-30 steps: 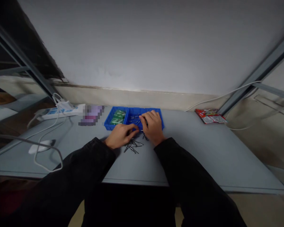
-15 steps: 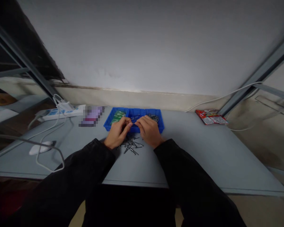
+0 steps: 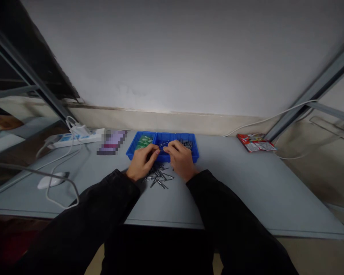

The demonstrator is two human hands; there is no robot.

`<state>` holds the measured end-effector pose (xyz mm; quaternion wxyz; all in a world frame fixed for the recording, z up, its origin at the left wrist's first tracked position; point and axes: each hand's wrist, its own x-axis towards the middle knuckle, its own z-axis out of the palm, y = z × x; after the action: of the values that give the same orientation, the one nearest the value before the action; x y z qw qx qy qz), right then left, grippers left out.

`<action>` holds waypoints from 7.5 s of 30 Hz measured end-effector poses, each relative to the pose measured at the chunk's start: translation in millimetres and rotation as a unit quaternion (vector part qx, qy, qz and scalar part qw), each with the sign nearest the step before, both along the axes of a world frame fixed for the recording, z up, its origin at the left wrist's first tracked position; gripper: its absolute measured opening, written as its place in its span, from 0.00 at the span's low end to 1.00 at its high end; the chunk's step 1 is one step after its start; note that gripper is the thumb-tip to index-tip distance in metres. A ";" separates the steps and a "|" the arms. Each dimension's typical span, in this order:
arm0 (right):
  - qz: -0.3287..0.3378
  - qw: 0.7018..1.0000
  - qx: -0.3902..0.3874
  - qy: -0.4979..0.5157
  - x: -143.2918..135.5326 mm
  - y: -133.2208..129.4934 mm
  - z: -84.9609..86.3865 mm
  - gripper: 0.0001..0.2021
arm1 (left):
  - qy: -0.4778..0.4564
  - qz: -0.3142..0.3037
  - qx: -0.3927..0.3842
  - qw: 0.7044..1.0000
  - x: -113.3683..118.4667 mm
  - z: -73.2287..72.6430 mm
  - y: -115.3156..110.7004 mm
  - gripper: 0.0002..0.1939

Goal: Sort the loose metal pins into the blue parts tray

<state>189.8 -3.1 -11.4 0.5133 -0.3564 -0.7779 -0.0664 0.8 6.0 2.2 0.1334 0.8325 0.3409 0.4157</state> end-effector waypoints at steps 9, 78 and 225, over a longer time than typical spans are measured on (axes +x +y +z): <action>-0.001 1.000 -0.008 -0.014 5.3 4.9 -4.2 0.11 | -0.001 -0.004 0.034 0.999 0.3 -1.6 5.9 0.07; -0.106 0.994 -0.021 -0.003 8.6 12.9 -5.0 0.06 | 0.298 -0.028 -0.014 0.954 25.0 -4.3 -8.4 0.13; 0.042 0.997 -0.058 -0.007 -3.9 -4.9 -1.1 0.07 | -0.012 -0.001 0.035 0.999 0.3 -6.9 2.6 0.08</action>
<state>185.8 -8.0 -12.5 0.4884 -0.3523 -0.7983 -0.0022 1.1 8.6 -4.7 0.1088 0.8322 0.3234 0.4370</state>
